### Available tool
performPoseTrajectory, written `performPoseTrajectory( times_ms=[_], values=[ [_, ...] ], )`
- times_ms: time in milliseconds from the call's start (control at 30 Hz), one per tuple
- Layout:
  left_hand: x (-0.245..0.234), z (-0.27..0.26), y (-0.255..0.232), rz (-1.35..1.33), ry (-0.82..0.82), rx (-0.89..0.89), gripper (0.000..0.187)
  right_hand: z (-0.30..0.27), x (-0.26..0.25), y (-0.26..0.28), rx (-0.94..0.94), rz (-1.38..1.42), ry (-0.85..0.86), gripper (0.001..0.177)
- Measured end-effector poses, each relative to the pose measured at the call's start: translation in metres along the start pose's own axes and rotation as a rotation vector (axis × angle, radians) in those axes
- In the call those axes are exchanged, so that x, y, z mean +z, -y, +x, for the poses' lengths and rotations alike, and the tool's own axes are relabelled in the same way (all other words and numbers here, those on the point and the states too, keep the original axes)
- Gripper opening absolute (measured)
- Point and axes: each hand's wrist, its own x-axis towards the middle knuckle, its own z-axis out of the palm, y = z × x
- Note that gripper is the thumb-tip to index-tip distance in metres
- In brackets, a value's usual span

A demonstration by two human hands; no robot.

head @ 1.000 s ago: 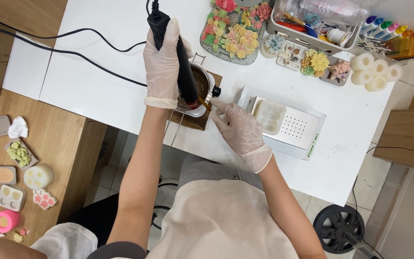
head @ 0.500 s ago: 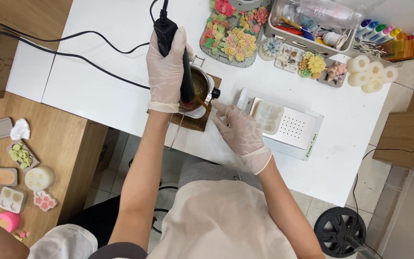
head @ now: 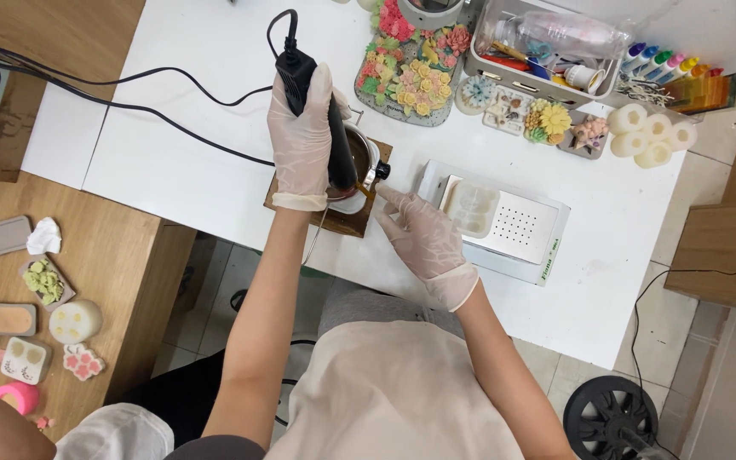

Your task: Stirring and mixing melted wax in a pot on a hot plate using a spoon and a hand mixer.

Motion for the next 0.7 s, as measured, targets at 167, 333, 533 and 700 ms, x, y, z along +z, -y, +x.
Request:
performPoseTrajectory(
  times_ms=[167, 333, 533, 700],
  values=[
    [-0.003, -0.022, 0.005, -0.005, 0.023, 0.097, 0.019, -0.008, 0.008, -0.007, 0.017, 0.027, -0.021, 0.045],
    [0.002, -0.044, -0.004, -0.062, 0.115, 0.174, 0.014, -0.012, 0.011, -0.007, -0.004, 0.023, -0.049, 0.042],
    [0.012, -0.053, -0.004, -0.018, 0.178, 0.144, 0.014, -0.018, 0.015, -0.011, -0.049, -0.025, -0.075, 0.042],
    [0.018, -0.055, -0.004, 0.005, 0.218, 0.188, 0.014, -0.023, 0.014, -0.016, -0.079, 0.009, -0.088, 0.042]
  ],
)
